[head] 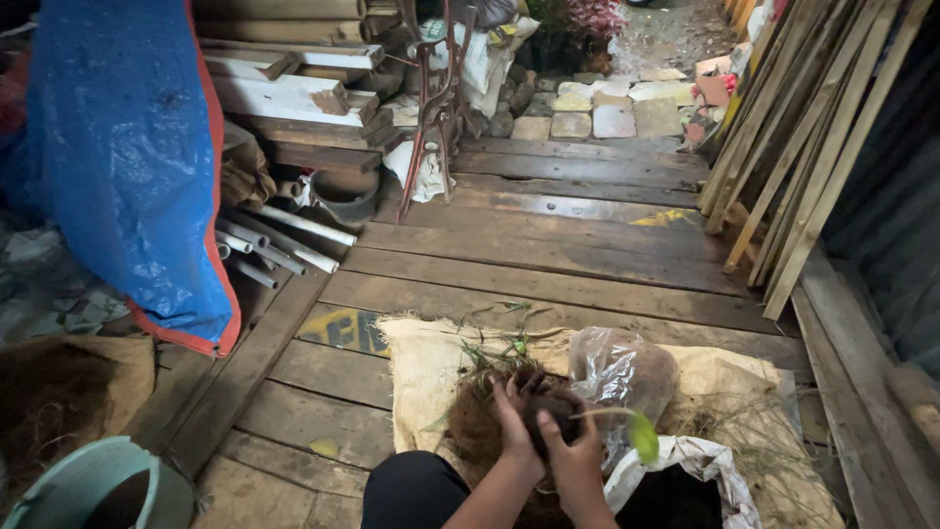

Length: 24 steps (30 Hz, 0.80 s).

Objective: The person sits on a sack and packs soil around the roots of small seedlings by hand. They repeatedly scoop soil from a white sack, wrap it around the root ball, and press it to form a compact ball before placing the seedling aside.

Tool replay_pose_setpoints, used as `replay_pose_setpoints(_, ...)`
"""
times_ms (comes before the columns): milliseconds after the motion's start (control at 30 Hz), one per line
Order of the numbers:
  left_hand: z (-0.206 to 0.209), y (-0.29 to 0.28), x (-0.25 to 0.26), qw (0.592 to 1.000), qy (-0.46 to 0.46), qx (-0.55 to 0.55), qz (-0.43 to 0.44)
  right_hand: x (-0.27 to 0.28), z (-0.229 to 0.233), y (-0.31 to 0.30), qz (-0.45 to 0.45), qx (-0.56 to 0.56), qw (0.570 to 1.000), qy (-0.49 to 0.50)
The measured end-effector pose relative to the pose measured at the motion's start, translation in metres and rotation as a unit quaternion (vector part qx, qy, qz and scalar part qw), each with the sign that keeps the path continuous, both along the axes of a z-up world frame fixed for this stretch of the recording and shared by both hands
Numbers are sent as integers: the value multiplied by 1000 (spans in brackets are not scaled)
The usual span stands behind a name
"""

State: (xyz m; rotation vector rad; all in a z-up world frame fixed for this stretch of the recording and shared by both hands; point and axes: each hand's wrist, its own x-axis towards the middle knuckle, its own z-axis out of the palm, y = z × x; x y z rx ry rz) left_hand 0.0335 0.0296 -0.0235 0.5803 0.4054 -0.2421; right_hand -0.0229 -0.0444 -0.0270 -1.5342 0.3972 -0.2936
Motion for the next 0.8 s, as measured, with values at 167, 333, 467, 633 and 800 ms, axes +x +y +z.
replay_pose_setpoints(167,-6,4,-7,981,-34,-179,-71,5,-6,-17,42,-150,976,-155)
replay_pose_setpoints(333,4,9,-17,968,-49,-202,-144,1,-6,-24,155,-87,972,-152)
replay_pose_setpoints(467,0,23,-10,980,54,-125,-145,-4,-9,-18,219,-94,952,-191)
replay_pose_setpoints(633,-35,25,-2,892,-156,-372,-205,-10,-14,-20,243,-174,932,-206)
replay_pose_setpoints(800,-52,30,9,952,-120,-221,-174,-11,-4,-12,211,-263,891,-304)
